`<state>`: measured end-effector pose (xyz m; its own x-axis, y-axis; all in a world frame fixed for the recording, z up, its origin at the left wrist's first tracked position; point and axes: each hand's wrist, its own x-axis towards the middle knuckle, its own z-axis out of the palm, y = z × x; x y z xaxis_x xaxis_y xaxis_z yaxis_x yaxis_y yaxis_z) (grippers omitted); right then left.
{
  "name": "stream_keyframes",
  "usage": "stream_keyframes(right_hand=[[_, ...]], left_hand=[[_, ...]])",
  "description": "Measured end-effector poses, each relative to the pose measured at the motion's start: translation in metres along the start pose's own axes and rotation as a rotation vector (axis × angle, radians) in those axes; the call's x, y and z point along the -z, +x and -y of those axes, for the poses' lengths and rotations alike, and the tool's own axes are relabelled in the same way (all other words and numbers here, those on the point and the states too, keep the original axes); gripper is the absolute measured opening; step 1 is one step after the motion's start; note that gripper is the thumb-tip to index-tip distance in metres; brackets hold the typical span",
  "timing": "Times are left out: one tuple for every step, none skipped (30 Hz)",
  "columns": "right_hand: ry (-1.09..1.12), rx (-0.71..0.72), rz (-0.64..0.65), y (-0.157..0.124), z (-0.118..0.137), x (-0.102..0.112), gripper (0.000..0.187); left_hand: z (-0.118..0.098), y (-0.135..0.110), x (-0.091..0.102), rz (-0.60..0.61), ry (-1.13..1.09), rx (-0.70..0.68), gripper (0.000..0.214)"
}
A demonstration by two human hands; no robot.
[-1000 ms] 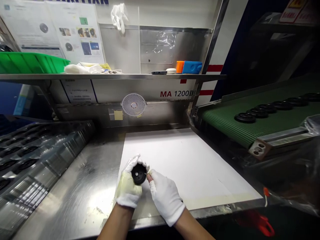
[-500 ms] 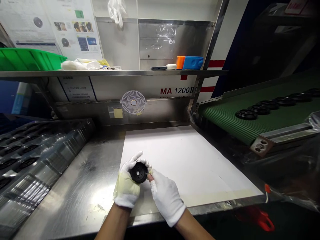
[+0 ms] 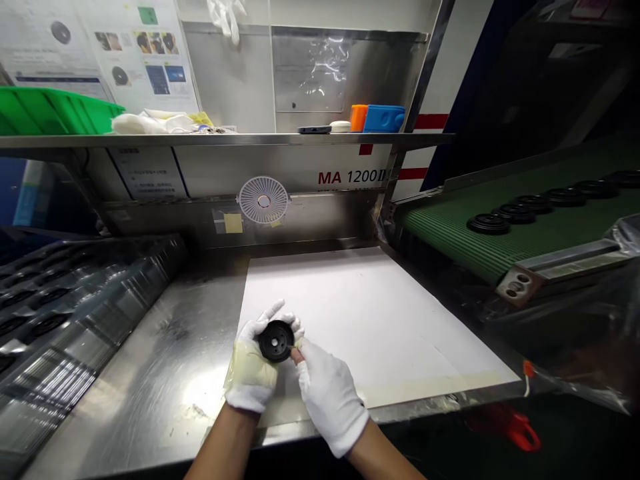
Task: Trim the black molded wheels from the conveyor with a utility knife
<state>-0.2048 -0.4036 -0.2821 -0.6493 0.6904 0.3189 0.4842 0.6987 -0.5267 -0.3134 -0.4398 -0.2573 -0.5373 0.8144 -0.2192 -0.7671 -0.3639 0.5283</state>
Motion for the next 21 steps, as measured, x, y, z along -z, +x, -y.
stream_keyframes(right_hand=[[-0.009,-0.010,-0.005,0.000,-0.003,0.000,0.020],[-0.024,-0.021,-0.008,0.000,-0.004,-0.001,0.020],[-0.040,-0.030,-0.009,-0.001,-0.004,-0.002,0.020],[-0.050,-0.037,-0.008,-0.002,-0.003,-0.003,0.021],[-0.050,-0.038,-0.005,-0.004,0.000,-0.005,0.022],[-0.039,-0.035,-0.003,-0.006,0.003,-0.006,0.022],[-0.024,-0.032,-0.001,-0.008,0.006,-0.007,0.022],[-0.012,-0.028,0.000,-0.009,0.009,-0.008,0.022],[-0.007,-0.025,-0.001,-0.010,0.011,-0.009,0.022],[-0.009,-0.025,0.000,-0.010,0.012,-0.009,0.022],[-0.014,-0.026,0.003,-0.009,0.012,-0.008,0.022],[-0.017,-0.027,0.006,-0.009,0.010,-0.006,0.022],[-0.013,-0.027,0.008,-0.008,0.008,-0.005,0.022],[0.000,-0.027,0.007,-0.006,0.005,-0.003,0.020],[0.014,-0.027,0.005,-0.005,0.001,-0.001,0.019],[0.021,-0.030,0.001,-0.004,-0.002,0.000,0.018],[0.014,-0.035,-0.003,-0.004,-0.004,0.000,0.019],[-0.004,-0.042,-0.003,-0.004,-0.006,0.000,0.020],[-0.029,-0.051,-0.002,-0.004,-0.005,0.000,0.022],[-0.052,-0.059,-0.001,-0.005,-0.004,-0.002,0.023],[-0.062,-0.060,-0.001,-0.006,-0.002,-0.003,0.024]], left_hand=[[0.001,0.000,0.000,-0.002,-0.007,-0.018,0.033],[0.002,0.001,-0.001,-0.008,-0.016,-0.055,0.028],[0.004,0.002,-0.002,-0.017,-0.025,-0.090,0.023],[0.007,0.004,-0.002,-0.029,-0.033,-0.118,0.018],[0.010,0.006,-0.003,-0.041,-0.038,-0.142,0.015],[0.012,0.008,-0.004,-0.049,-0.044,-0.166,0.014],[0.013,0.009,-0.004,-0.054,-0.050,-0.195,0.015],[0.014,0.010,-0.003,-0.057,-0.053,-0.227,0.017],[0.014,0.009,-0.003,-0.057,-0.053,-0.258,0.021],[0.012,0.009,-0.002,-0.053,-0.047,-0.265,0.025],[0.010,0.007,0.000,-0.043,-0.034,-0.230,0.029],[0.007,0.005,0.001,-0.026,-0.019,-0.164,0.032],[0.005,0.003,0.002,-0.007,-0.006,-0.087,0.035],[0.003,0.002,0.003,0.010,0.002,-0.019,0.037],[0.002,0.001,0.004,0.020,0.002,0.023,0.037],[0.002,0.000,0.004,0.024,-0.005,0.031,0.036],[0.002,0.001,0.004,0.018,-0.016,0.005,0.032],[0.004,0.002,0.003,0.008,-0.028,-0.024,0.026],[0.007,0.004,0.003,-0.003,-0.039,-0.043,0.022],[0.010,0.006,0.002,-0.011,-0.049,-0.055,0.018],[0.012,0.008,0.002,-0.018,-0.059,-0.072,0.015]])
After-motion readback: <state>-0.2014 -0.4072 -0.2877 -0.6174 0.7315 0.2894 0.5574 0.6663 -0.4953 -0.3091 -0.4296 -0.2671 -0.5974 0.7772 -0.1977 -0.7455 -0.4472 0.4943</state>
